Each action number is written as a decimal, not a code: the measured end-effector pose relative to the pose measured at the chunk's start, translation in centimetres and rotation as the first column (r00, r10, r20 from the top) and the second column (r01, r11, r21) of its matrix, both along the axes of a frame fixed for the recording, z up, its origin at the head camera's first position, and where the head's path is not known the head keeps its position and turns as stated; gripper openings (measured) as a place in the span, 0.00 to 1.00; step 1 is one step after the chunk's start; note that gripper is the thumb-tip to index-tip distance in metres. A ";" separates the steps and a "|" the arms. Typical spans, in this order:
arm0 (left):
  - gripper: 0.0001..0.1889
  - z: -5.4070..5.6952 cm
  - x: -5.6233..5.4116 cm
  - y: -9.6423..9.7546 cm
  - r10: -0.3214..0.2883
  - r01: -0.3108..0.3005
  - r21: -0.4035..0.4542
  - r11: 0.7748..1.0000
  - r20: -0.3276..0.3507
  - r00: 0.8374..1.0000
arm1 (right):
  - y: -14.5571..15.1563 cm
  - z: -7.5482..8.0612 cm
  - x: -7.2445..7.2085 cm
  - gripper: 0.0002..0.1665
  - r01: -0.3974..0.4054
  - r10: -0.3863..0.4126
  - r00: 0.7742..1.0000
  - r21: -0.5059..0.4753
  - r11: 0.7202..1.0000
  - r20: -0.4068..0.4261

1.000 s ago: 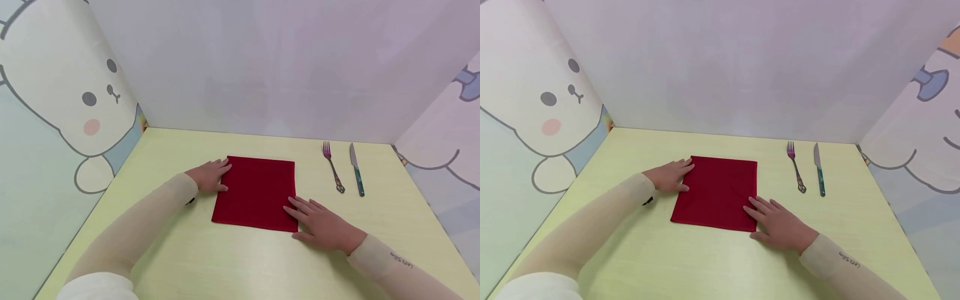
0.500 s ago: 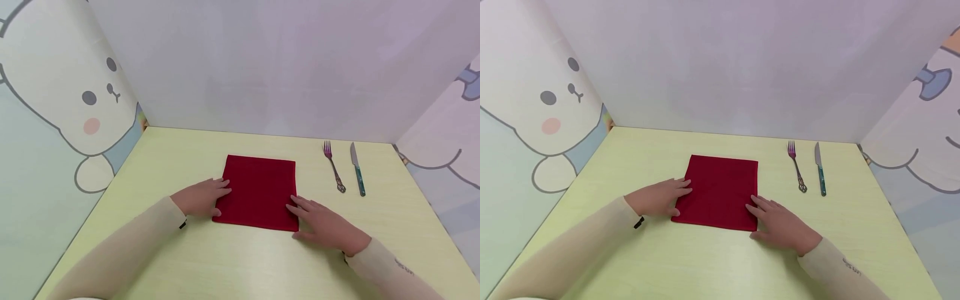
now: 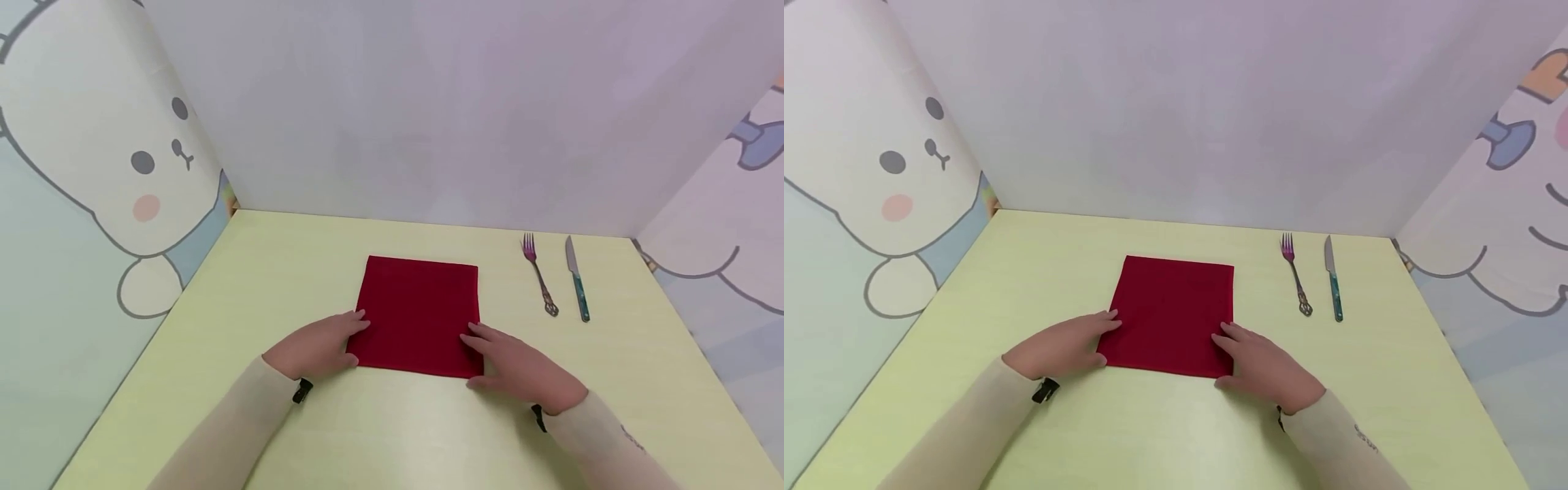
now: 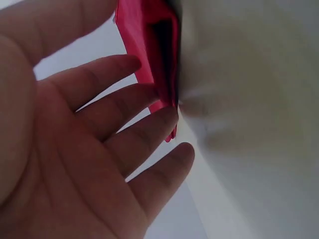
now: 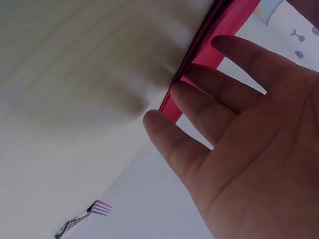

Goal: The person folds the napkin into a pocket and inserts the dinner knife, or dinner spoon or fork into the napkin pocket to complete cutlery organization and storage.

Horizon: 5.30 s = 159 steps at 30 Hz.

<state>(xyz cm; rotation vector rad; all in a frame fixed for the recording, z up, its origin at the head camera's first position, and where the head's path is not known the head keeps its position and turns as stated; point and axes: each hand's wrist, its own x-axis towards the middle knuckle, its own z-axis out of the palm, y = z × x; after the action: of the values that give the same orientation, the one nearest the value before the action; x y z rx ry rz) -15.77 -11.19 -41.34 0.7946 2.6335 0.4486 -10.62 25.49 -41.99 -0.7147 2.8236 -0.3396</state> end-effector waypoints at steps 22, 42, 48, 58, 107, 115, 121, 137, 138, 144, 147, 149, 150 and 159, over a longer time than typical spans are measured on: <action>0.19 -1.2 1.6 0.5 -0.074 0.071 -0.019 0.997 -0.250 0.965 | -2.4 -0.3 0.9 0.26 0.070 -0.064 0.994 0.060 0.996 -0.089; 0.09 -0.9 -0.5 2.0 -0.068 0.042 -0.080 0.996 -0.360 0.930 | -2.6 -0.4 0.9 0.22 0.043 -0.034 0.985 0.048 0.998 -0.172; 0.08 -0.8 -1.4 1.9 0.034 -0.031 0.016 0.999 -0.255 0.966 | -2.8 -0.2 0.8 0.25 0.036 -0.023 0.984 0.069 0.997 -0.176; 0.09 -0.5 -2.9 1.3 0.147 -0.158 0.235 0.959 0.065 0.987 | -2.9 -0.2 0.6 0.15 0.005 0.016 0.974 0.095 0.995 -0.225; 0.12 -0.9 -8.3 0.8 0.251 -0.316 0.307 0.897 0.233 0.939 | 1.0 -0.1 -6.0 0.09 0.451 -0.328 0.874 -0.348 0.822 0.357; 0.07 -0.9 -9.1 1.3 0.313 -0.369 0.225 0.902 0.249 0.917 | 0.3 -0.4 -7.7 0.12 0.501 -0.382 0.835 -0.261 0.825 0.396; 0.06 -0.9 -9.6 1.4 0.343 -0.424 0.239 0.873 0.316 0.885 | 0.0 -0.2 -8.2 0.13 0.525 -0.415 0.815 -0.210 0.825 0.405; 0.12 -1.4 -11.0 2.0 0.404 -0.461 0.187 0.867 0.277 0.872 | -0.2 -0.1 -8.5 0.10 0.571 -0.461 0.779 -0.176 0.802 0.425; 0.12 -1.4 -11.0 2.1 0.410 -0.463 0.179 0.868 0.266 0.872 | -0.2 0.0 -8.5 0.10 0.574 -0.465 0.778 -0.176 0.800 0.423; 0.13 -1.4 -11.0 2.5 0.423 -0.453 0.132 0.882 0.208 0.882 | -0.3 0.1 -8.4 0.11 0.587 -0.484 0.769 -0.161 0.794 0.417; 0.13 -1.3 -11.2 2.5 0.431 -0.462 0.114 0.879 0.220 0.875 | -0.4 0.1 -8.4 0.12 0.584 -0.484 0.772 -0.159 0.796 0.413; 0.13 -1.3 -11.5 2.4 0.437 -0.473 0.111 0.874 0.247 0.865 | -0.5 0.0 -8.5 0.11 0.579 -0.481 0.777 -0.158 0.800 0.406; 0.12 -1.3 -11.6 2.4 0.440 -0.480 0.111 0.870 0.264 0.858 | -0.5 0.0 -8.5 0.11 0.576 -0.480 0.779 -0.157 0.802 0.404; 0.08 -1.2 -12.0 2.1 0.390 -0.460 0.148 0.875 0.345 0.854 | -0.7 -0.2 -8.5 0.09 0.561 -0.477 0.795 -0.155 0.813 0.374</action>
<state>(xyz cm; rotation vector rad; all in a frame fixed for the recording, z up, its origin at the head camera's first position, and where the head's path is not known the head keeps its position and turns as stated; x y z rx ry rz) -27.74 -9.13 -42.50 0.1558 2.4741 0.9265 -19.15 24.81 -42.21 0.1196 2.6263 -0.8461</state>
